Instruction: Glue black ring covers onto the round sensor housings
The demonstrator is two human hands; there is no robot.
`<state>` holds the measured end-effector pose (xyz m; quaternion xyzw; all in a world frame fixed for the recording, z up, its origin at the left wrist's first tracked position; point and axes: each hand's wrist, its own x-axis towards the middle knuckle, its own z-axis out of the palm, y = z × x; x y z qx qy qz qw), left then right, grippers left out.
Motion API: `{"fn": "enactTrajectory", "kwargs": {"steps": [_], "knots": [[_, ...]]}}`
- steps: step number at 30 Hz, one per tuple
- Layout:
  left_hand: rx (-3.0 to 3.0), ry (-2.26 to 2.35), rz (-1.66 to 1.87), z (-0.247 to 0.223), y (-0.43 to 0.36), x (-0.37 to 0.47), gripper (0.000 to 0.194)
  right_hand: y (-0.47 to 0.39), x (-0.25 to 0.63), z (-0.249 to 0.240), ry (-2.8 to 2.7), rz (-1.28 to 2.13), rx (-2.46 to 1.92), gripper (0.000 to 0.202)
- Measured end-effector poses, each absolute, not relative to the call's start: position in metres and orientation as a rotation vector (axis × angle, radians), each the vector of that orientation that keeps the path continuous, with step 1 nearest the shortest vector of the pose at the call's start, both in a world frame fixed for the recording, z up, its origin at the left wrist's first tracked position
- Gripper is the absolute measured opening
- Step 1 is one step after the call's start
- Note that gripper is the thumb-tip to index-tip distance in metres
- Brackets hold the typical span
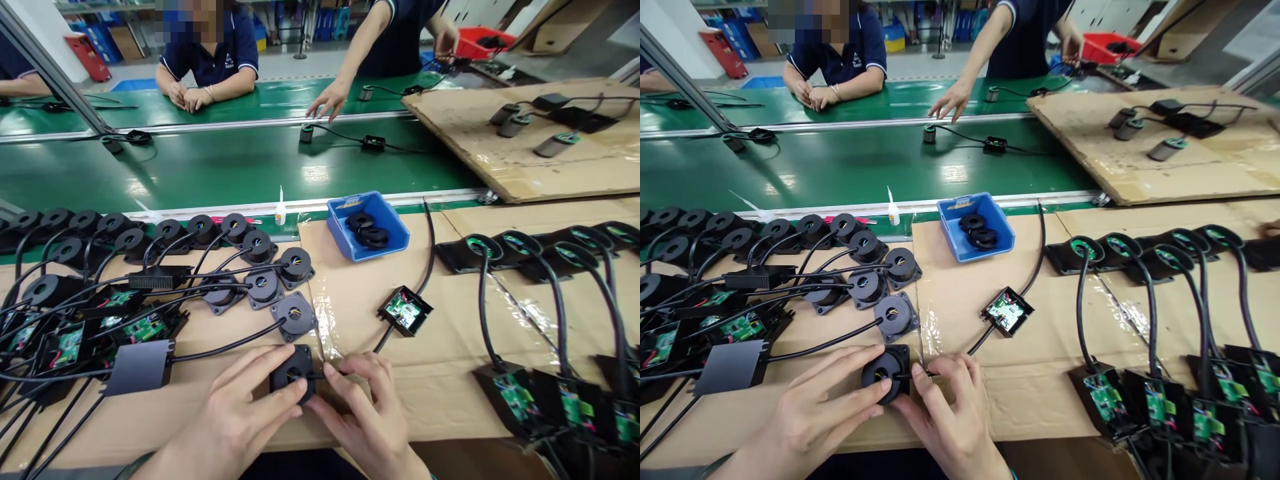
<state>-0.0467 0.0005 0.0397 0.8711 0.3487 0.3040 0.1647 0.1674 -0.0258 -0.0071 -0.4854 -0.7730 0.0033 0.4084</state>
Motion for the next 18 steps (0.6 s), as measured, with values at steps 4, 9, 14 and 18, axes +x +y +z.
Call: {"fn": "enactTrajectory", "kwargs": {"steps": [4, 9, 14, 18], "knots": [[2.477, 0.955, 0.811, 0.040, 0.002, -0.047, 0.021, -0.026, 0.167, -0.009, -1.924, 0.009, -1.215, 0.013], [2.456, 0.922, 0.763, 0.035, 0.002, -0.049, 0.027, -0.027, 0.166, -0.012, -1.916, -0.016, -1.205, 0.010], [2.419, 0.915, 0.664, 0.028, -0.002, -0.054, 0.037, -0.028, 0.165, -0.013, -1.903, -0.025, -1.210, 0.007], [2.427, 0.957, 0.631, 0.027, -0.004, -0.056, 0.039, -0.028, 0.165, -0.014, -1.891, -0.021, -1.223, 0.008]]}}
